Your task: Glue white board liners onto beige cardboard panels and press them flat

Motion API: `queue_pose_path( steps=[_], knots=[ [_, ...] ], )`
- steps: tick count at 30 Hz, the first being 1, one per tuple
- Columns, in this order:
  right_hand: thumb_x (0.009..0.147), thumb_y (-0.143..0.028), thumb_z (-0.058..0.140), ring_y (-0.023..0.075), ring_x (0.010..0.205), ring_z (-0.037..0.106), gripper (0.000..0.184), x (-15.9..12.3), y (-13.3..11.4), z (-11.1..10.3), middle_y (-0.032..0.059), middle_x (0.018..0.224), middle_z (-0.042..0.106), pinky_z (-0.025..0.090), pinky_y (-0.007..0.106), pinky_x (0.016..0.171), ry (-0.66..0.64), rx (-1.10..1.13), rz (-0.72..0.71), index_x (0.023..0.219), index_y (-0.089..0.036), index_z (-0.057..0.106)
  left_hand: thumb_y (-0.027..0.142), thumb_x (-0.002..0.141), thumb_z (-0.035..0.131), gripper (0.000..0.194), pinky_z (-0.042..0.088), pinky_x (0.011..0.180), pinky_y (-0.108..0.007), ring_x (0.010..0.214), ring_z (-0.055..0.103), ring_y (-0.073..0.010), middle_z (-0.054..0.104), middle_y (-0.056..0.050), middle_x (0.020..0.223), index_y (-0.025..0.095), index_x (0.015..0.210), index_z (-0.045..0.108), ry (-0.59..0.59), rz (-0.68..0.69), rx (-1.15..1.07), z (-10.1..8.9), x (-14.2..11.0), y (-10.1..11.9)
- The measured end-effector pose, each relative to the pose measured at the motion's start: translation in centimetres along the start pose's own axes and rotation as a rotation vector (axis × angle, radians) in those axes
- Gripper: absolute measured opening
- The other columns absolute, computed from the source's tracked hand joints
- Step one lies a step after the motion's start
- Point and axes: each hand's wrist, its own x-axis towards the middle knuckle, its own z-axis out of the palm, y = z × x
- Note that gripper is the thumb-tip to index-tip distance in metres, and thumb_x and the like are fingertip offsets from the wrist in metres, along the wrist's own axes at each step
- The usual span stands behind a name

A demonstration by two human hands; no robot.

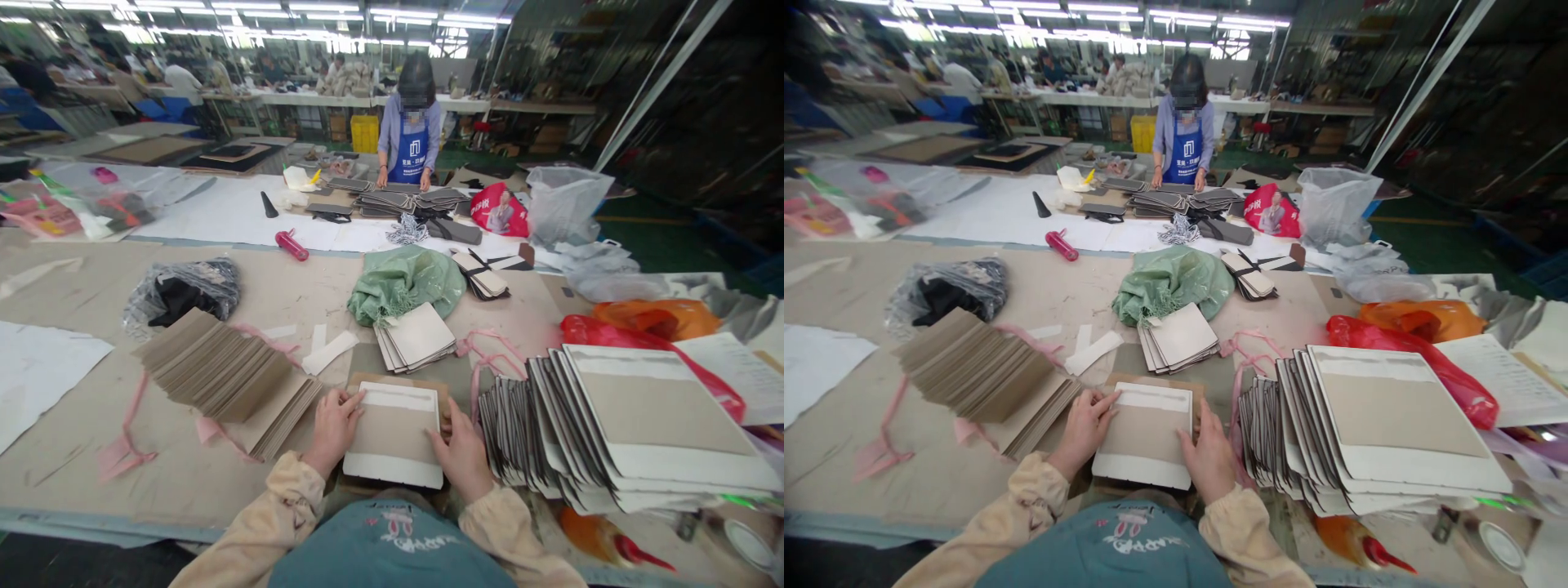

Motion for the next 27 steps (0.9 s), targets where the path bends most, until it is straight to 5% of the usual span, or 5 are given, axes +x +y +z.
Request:
queue_pose_path(
  steps=[8,13,16,22,27],
  knots=[
    [0.076,-0.038,0.056,0.0239,0.069,0.064,0.064,0.9,-1.9,-0.3,0.0053,0.079,0.067,0.05,0.036,0.063,-0.033,0.034,0.106,0.133,-0.013,0.042,0.031,0.086,0.051,0.049,0.04,0.084,-0.036,0.088,0.048,-0.0211,0.051,-0.007,0.098,0.023,0.135,0.045,0.035,-0.05,-0.004,0.1,-0.1,0.2],
    [0.07,-0.047,0.063,0.0249,0.075,0.066,0.048,0.9,-3.1,-1.1,0.0072,0.082,0.071,0.053,0.037,0.067,-0.156,0.595,0.253,0.105,-0.015,0.063,0.034,0.081,0.056,0.052,0.039,0.093,-0.043,0.104,0.048,-0.0257,0.053,-0.01,0.108,0.019,0.13,0.048,0.115,-0.093,-0.252,-0.2,-0.7,0.3],
    [0.067,-0.051,0.068,0.0251,0.079,0.065,0.046,0.5,-4.3,-2.8,0.0098,0.087,0.071,0.053,0.037,0.07,-0.166,0.761,0.266,0.093,-0.013,0.067,0.043,0.079,0.055,0.057,0.038,0.098,-0.044,0.112,0.048,-0.0269,0.053,-0.012,0.116,0.017,0.13,0.048,0.184,-0.165,-0.57,-2.0,-1.2,0.9],
    [0.066,-0.047,0.073,0.0218,0.077,0.063,0.042,-1.4,-7.7,-8.2,0.0075,0.088,0.07,0.052,0.031,0.069,-0.153,0.938,0.284,0.094,-0.016,0.068,0.047,0.078,0.061,0.056,0.05,0.083,-0.035,0.1,0.06,-0.0263,0.065,-0.012,0.11,0.013,0.122,0.055,-0.281,-0.215,-1.231,-9.1,-2.4,4.9],
    [0.072,-0.047,0.069,0.0207,0.079,0.062,0.037,-3.0,-7.9,-10.4,0.0065,0.092,0.069,0.05,0.029,0.07,-0.108,0.935,0.217,0.097,-0.02,0.067,0.043,0.07,0.071,0.048,0.052,0.07,-0.034,0.075,0.067,-0.0244,0.071,-0.011,0.089,0.012,0.106,0.065,-0.377,-0.37,-1.515,-12.2,-4.0,8.3]
  ],
)
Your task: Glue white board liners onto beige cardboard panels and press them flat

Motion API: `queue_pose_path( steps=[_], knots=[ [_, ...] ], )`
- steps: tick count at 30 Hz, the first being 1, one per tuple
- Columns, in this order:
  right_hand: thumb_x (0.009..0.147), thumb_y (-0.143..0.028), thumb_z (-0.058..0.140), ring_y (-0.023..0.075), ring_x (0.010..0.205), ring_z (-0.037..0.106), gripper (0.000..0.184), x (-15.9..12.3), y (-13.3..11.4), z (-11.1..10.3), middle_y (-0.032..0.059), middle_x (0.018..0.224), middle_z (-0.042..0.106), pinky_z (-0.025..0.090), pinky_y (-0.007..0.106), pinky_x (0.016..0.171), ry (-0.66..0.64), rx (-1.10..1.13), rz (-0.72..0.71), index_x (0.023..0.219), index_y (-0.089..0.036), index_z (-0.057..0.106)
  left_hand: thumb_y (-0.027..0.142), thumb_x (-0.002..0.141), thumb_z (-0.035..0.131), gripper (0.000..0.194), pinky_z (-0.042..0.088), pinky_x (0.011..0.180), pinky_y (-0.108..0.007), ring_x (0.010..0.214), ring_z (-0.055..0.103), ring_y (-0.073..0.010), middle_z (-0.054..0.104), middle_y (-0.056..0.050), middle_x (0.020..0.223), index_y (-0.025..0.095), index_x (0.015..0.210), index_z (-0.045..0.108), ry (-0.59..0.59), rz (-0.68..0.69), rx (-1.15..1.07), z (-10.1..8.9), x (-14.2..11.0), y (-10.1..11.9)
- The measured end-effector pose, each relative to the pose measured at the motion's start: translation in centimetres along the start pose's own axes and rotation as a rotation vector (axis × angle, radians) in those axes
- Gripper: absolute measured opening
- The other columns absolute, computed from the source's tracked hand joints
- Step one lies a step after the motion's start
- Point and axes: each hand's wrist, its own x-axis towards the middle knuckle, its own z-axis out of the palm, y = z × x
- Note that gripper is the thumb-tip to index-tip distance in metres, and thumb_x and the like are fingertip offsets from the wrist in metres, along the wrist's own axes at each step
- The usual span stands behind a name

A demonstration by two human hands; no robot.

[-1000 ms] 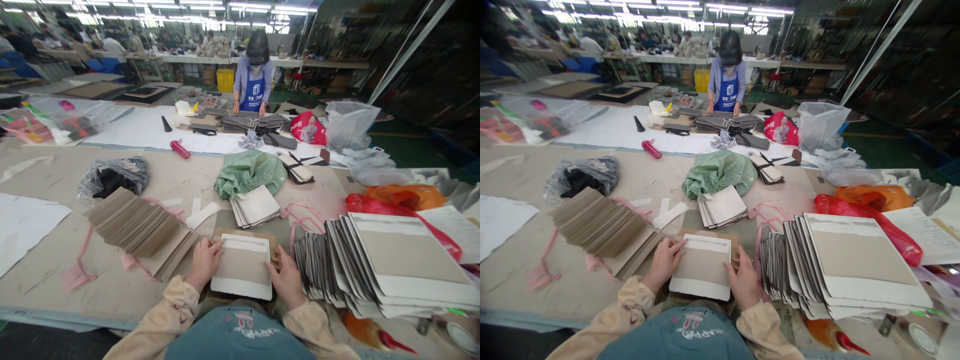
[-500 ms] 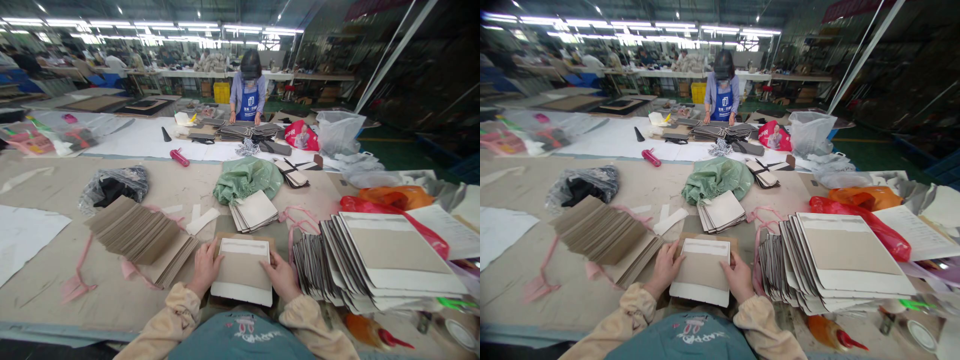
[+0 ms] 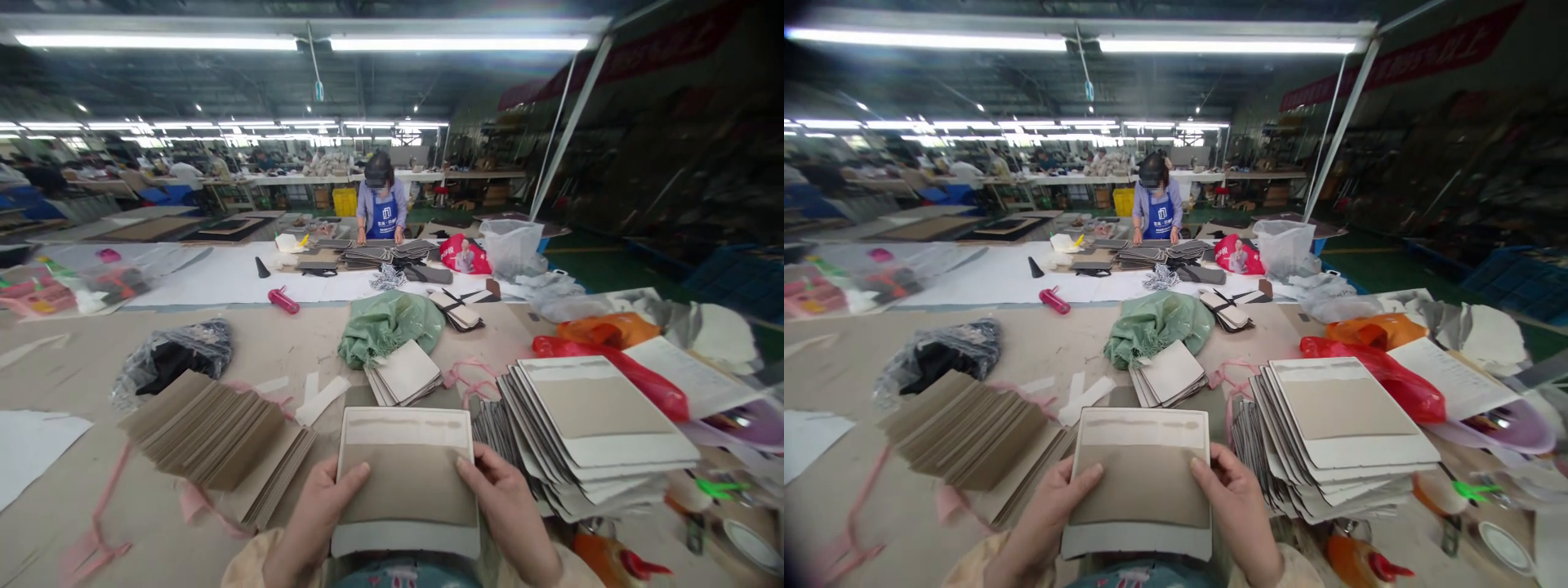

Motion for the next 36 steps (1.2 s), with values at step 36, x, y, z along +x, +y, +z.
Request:
queue_pose_path(
  steps=[36],
  knots=[
    [0.079,-0.048,0.06,0.0201,0.079,0.056,0.034,-10.5,-2.7,-8.3,0.0026,0.08,0.067,0.044,0.027,0.069,0.261,-0.112,-0.24,0.097,-0.02,0.07,0.039,0.061,0.078,0.041,0.051,0.073,-0.041,0.075,0.067,-0.0295,0.071,-0.012,0.075,0.01,0.089,0.071,-0.122,-0.06,-0.064,11.5,-4.0,-3.1]
  ],
)
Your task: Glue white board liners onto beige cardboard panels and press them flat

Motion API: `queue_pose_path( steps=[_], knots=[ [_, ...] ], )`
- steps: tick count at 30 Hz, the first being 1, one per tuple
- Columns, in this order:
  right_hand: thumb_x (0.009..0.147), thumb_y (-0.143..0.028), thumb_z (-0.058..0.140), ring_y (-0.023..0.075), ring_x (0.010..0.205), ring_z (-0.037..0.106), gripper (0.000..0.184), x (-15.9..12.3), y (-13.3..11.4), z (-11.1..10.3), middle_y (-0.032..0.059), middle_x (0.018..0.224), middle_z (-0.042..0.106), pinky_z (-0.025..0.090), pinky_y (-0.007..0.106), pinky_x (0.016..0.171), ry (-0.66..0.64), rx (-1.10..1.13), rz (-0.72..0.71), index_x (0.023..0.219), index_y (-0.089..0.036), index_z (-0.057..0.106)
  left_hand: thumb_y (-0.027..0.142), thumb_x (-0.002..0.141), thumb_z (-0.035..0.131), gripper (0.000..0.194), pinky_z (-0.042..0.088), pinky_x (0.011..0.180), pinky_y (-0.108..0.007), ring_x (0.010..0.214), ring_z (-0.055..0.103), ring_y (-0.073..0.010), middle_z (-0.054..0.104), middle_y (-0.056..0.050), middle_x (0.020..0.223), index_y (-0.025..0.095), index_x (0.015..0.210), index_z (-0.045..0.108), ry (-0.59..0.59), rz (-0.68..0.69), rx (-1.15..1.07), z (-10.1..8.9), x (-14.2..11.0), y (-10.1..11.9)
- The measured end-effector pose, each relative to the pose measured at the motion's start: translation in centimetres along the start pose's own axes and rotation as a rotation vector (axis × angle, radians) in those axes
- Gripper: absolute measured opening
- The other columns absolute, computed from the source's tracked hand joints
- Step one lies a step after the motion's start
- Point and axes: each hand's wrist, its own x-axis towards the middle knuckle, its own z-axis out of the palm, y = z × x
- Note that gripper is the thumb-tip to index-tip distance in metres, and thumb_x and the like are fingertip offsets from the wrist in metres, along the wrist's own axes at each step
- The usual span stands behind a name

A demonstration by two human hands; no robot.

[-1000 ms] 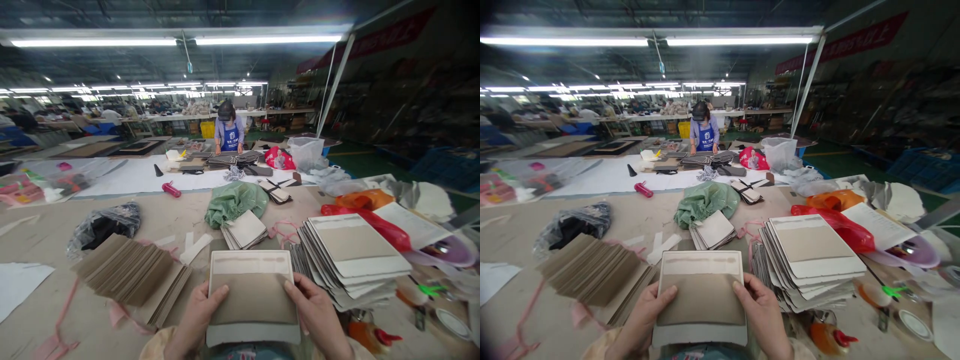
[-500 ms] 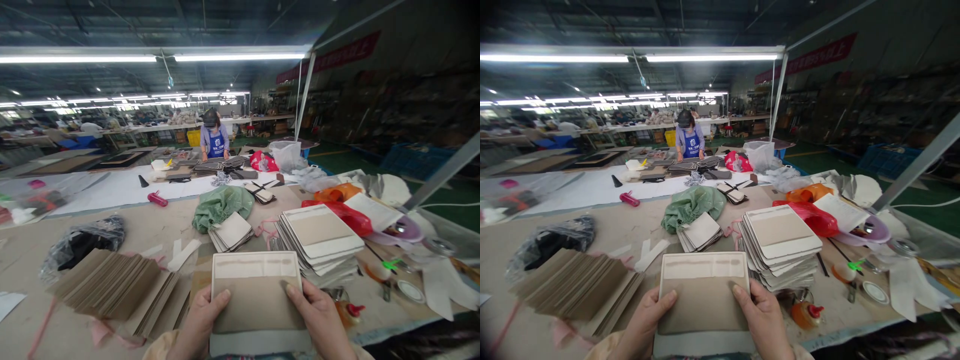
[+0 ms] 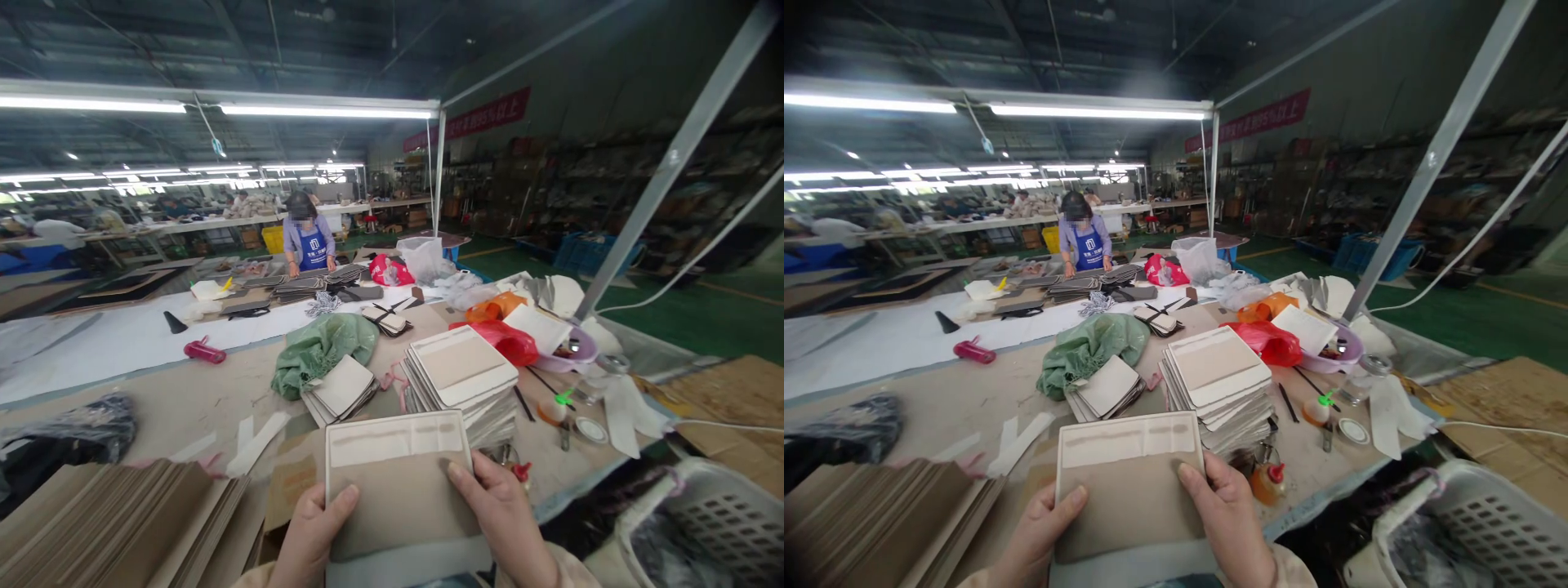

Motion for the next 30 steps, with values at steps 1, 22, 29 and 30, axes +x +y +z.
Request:
queue_pose_path(
  steps=[1,22,29,30],
  knots=[
    [0.079,-0.048,0.06,0.02,0.079,0.056,0.034,-0.1,0.1,-0.2,0.0026,0.081,0.067,0.044,0.027,0.069,-0.003,0.011,0.005,0.097,-0.02,0.07,0.039,0.061,0.078,0.041,0.051,0.073,-0.041,0.075,0.067,-0.0295,0.071,-0.012,0.075,0.01,0.09,0.071,-0.001,-0.005,-0.004,0.2,0.0,-0.1],
    [0.077,-0.052,0.059,0.0275,0.094,0.06,0.047,-0.4,-1.5,-2.2,0.0085,0.094,0.068,0.048,0.038,0.082,-0.159,0.258,0.083,0.11,-0.02,0.065,0.041,0.063,0.077,0.047,0.051,0.073,-0.039,0.074,0.067,-0.0278,0.071,-0.012,0.077,0.01,0.097,0.069,-0.02,0.004,0.004,1.7,-0.6,-1.2],
    [0.076,-0.055,0.059,0.0288,0.091,0.061,0.044,0.3,-0.8,-2.6,0.006,0.086,0.07,0.049,0.035,0.079,-0.001,-0.038,0.117,0.099,-0.018,0.07,0.044,0.065,0.075,0.049,0.049,0.074,-0.034,0.078,0.066,-0.0259,0.071,-0.012,0.087,0.011,0.1,0.068,-0.178,-0.005,0.031,1.7,-0.7,-0.9],
    [0.075,-0.055,0.06,0.0289,0.089,0.061,0.045,0.4,-0.4,-2.6,0.0057,0.084,0.07,0.05,0.034,0.077,0.002,-0.064,0.119,0.098,-0.018,0.07,0.044,0.066,0.075,0.048,0.049,0.074,-0.033,0.079,0.066,-0.0255,0.071,-0.012,0.088,0.011,0.101,0.068,-0.191,0.005,0.033,1.6,-0.7,-0.8]
  ],
)
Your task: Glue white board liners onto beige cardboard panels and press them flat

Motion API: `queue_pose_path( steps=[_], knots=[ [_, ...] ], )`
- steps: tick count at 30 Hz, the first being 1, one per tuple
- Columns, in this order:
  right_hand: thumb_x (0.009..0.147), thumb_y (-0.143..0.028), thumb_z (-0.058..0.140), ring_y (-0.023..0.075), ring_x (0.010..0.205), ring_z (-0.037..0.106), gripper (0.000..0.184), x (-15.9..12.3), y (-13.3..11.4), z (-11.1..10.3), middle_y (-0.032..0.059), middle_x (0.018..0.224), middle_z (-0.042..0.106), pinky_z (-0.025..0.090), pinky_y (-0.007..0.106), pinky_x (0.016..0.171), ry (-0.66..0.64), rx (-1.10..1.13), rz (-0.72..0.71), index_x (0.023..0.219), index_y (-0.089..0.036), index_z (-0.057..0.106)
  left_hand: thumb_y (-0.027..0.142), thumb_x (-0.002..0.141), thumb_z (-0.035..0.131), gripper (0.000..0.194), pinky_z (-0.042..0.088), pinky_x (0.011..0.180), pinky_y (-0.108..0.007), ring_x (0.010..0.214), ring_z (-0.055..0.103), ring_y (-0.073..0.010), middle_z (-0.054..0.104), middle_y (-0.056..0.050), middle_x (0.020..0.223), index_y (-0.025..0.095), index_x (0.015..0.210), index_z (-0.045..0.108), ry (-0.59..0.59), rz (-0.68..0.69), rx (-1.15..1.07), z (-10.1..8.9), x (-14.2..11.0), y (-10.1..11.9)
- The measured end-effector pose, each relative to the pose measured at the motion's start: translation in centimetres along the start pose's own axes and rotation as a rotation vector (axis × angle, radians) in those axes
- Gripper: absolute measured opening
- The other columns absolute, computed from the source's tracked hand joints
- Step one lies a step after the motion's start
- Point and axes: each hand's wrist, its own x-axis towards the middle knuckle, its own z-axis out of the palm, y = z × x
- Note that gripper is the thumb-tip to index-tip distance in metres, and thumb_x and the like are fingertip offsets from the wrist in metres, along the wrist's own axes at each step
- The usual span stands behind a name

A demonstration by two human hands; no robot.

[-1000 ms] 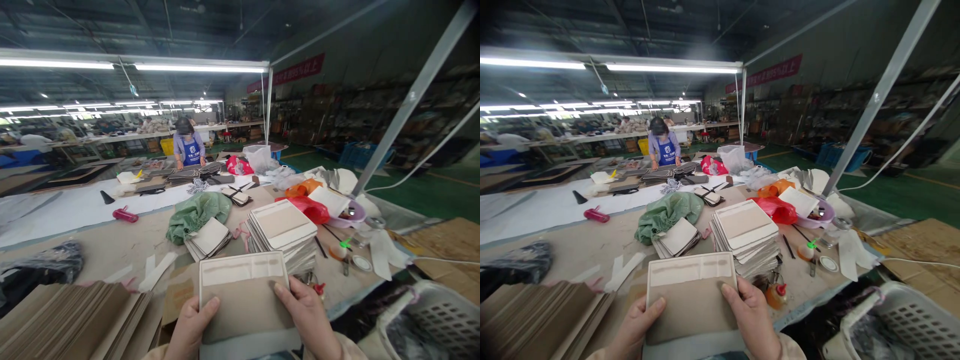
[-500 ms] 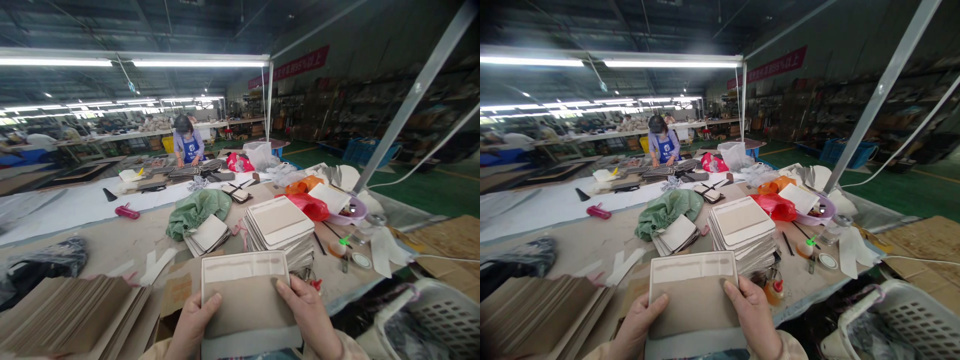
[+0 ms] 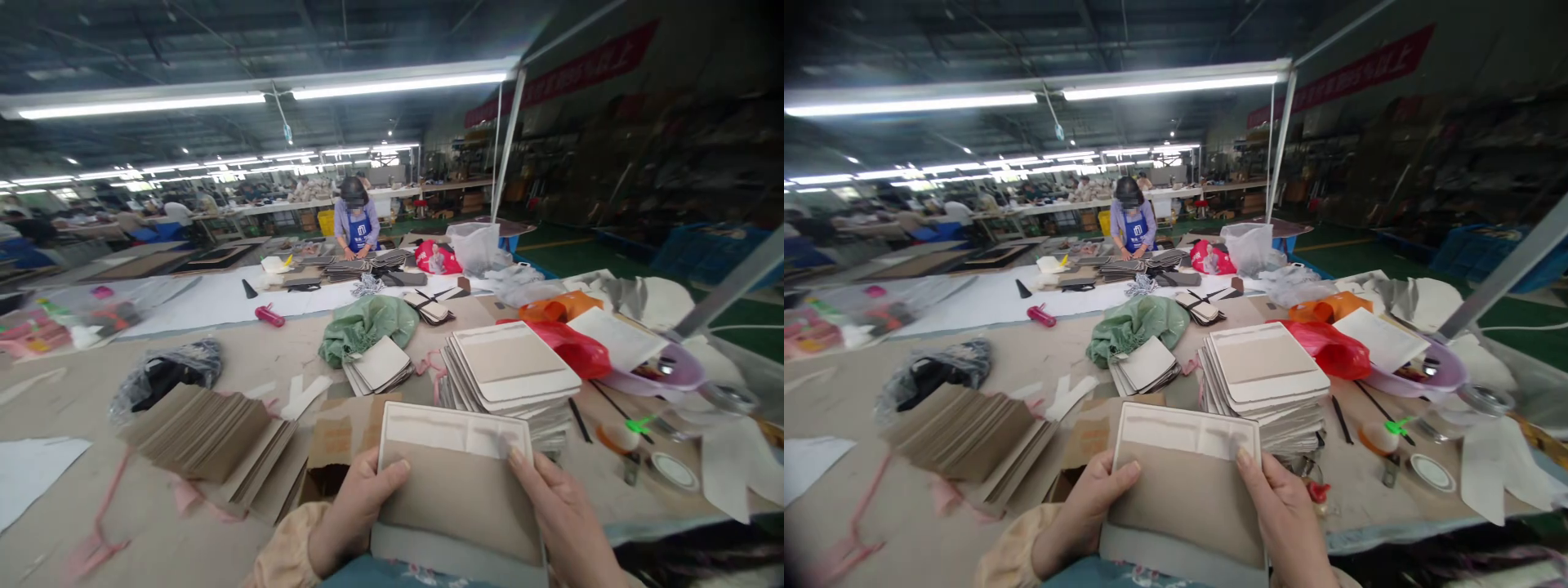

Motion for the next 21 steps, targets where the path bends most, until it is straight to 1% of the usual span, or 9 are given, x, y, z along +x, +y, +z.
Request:
queue_pose_path(
  steps=[2,5,8,10,13,15,17,21],
  knots=[
    [0.074,-0.055,0.062,0.0288,0.088,0.061,0.046,0.1,0.4,0.0,0.0053,0.082,0.07,0.05,0.032,0.074,-0.006,-0.001,0.0,0.099,-0.017,0.07,0.043,0.066,0.075,0.05,0.048,0.074,-0.032,0.08,0.065,-0.0252,0.07,-0.012,0.09,0.012,0.103,0.067,-0.016,0.045,0.007,-0.2,0.0,0.3],
    [0.073,-0.054,0.063,0.0288,0.09,0.061,0.045,0.1,0.7,0.2,0.0052,0.084,0.07,0.051,0.031,0.075,0.021,0.025,-0.003,0.099,-0.018,0.07,0.044,0.064,0.076,0.056,0.047,0.073,-0.031,0.082,0.065,-0.0257,0.07,-0.011,0.092,0.012,0.109,0.065,-0.037,0.149,0.024,-0.5,0.5,1.0],
    [0.074,-0.054,0.063,0.0282,0.093,0.061,0.044,0.2,0.7,0.4,0.005,0.089,0.07,0.049,0.031,0.079,0.03,0.015,-0.011,0.098,-0.019,0.071,0.043,0.071,0.071,0.049,0.047,0.071,-0.029,0.079,0.064,-0.0231,0.07,-0.01,0.09,0.011,0.108,0.065,-0.006,0.205,0.039,-0.7,1.4,1.8],
    [0.074,-0.054,0.063,0.0279,0.094,0.061,0.045,0.3,0.8,0.4,0.0052,0.093,0.07,0.049,0.031,0.081,0.019,-0.016,-0.015,0.101,-0.018,0.07,0.043,0.075,0.067,0.043,0.046,0.065,-0.027,0.073,0.064,-0.0207,0.071,-0.009,0.086,0.011,0.104,0.066,0.052,0.192,0.047,-0.7,2.2,2.2],
    [0.075,-0.054,0.062,0.0294,0.099,0.059,0.046,0.4,0.8,0.6,0.006,0.095,0.07,0.048,0.032,0.083,0.009,-0.002,-0.022,0.103,-0.017,0.069,0.045,0.076,0.065,0.04,0.044,0.057,-0.024,0.065,0.063,-0.0193,0.071,-0.007,0.079,0.011,0.098,0.068,0.11,0.15,0.039,-0.5,2.8,2.4],
    [0.076,-0.054,0.061,0.0303,0.1,0.059,0.046,0.4,0.8,0.8,0.0063,0.094,0.07,0.049,0.034,0.083,-0.012,0.062,-0.021,0.102,-0.017,0.069,0.043,0.077,0.066,0.037,0.044,0.057,-0.024,0.065,0.063,-0.019,0.071,-0.007,0.079,0.012,0.096,0.068,0.121,0.138,0.007,-0.5,3.0,2.5],
    [0.077,-0.053,0.06,0.0298,0.097,0.06,0.043,0.3,0.8,1.2,0.0059,0.09,0.07,0.049,0.036,0.082,-0.041,0.119,-0.011,0.099,-0.017,0.07,0.041,0.076,0.067,0.033,0.044,0.058,-0.023,0.065,0.063,-0.0183,0.071,-0.006,0.077,0.012,0.093,0.069,0.137,0.127,-0.03,-0.6,2.9,2.5],
    [0.08,-0.051,0.058,0.028,0.097,0.061,0.039,0.2,0.5,1.8,0.0055,0.093,0.07,0.046,0.037,0.089,-0.08,0.202,-0.013,0.099,-0.018,0.069,0.04,0.076,0.067,0.032,0.043,0.056,-0.022,0.063,0.062,-0.0174,0.071,-0.006,0.075,0.012,0.092,0.069,0.149,0.103,-0.045,-0.7,2.8,2.7]
  ],
)
